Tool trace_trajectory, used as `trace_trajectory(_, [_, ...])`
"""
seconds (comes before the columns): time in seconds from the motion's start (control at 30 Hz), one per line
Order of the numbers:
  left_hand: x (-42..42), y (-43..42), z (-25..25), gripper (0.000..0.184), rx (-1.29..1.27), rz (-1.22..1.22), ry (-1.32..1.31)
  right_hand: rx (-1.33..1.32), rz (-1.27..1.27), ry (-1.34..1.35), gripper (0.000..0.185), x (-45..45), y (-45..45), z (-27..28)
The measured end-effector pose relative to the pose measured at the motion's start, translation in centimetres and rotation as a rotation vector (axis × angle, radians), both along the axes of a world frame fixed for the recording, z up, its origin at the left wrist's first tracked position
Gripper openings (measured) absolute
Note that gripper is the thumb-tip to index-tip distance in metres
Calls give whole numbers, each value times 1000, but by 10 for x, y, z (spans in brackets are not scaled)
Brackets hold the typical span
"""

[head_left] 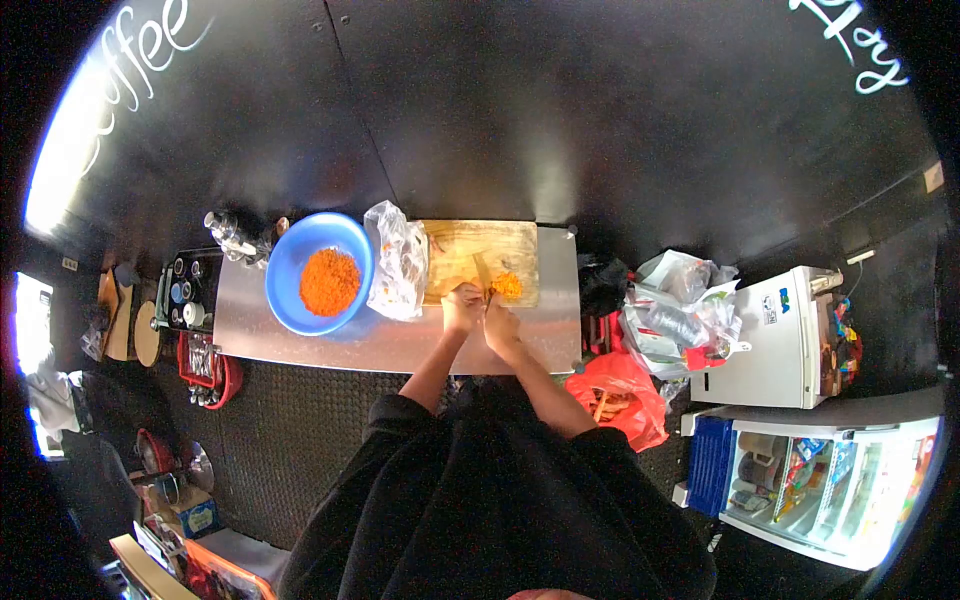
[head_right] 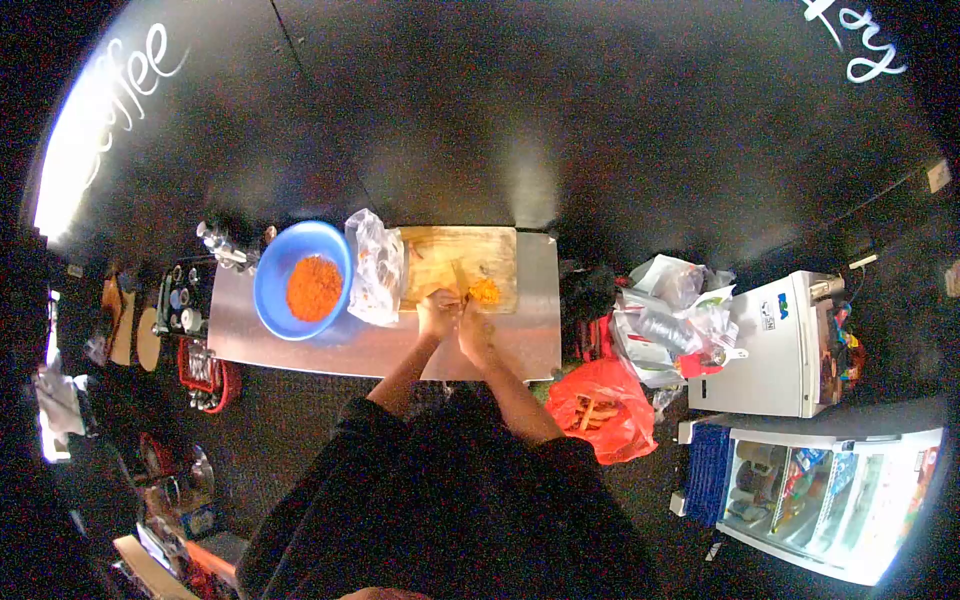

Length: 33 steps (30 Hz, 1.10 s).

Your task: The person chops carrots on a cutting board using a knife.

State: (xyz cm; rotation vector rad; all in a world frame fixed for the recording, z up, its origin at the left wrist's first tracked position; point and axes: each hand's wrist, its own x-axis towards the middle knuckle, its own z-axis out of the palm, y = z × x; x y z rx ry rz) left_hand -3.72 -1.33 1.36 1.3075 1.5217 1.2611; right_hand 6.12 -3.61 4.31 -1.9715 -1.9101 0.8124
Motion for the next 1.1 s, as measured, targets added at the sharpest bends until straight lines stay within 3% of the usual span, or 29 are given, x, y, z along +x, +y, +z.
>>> trace_trajectory(0.13, [2, -3, 6, 12, 70, 7, 76, 90, 60, -72, 37, 2, 8, -1])
trace_trajectory(0.23, [1, -5, 9, 13, 14, -7, 24, -214, -91, 216, 37, -2, 0, 9])
trace_trajectory(0.33, [-2, -5, 9, 12, 85, -53, 71, -130, -90, 210, 37, -5, 0, 3])
trace_trajectory(0.4, [0, -3, 7, 14, -13, -10, -13, 21, 19, -89, 37, -5, 9, -2])
trace_trajectory(0.47, [1, -2, 7, 16, -107, 39, -97, 41, 51, -90, 37, -1, 2, -6])
trace_trajectory(0.53, [1, -5, 12, 12, -76, 21, -10, 61, 89, -93, 37, -2, -2, -4])
trace_trajectory(0.6, [2, -5, 14, 12, -72, 24, -1, -102, 8, -124, 38, -7, -4, -4])
trace_trajectory(0.73, [2, -4, 7, 13, -33, 18, -49, -17, 20, -198, 35, -5, 4, 3])
trace_trajectory(0.97, [1, -4, 5, 12, -134, -10, 3, -69, 235, -230, 27, 28, 17, 19])
trace_trajectory(1.03, [2, -6, 11, 11, -83, 40, 221, -73, 254, -264, 27, 31, 17, 17])
trace_trajectory(1.1, [2, -5, 14, 9, -50, 36, 232, 72, 251, -283, 28, 33, 12, 15])
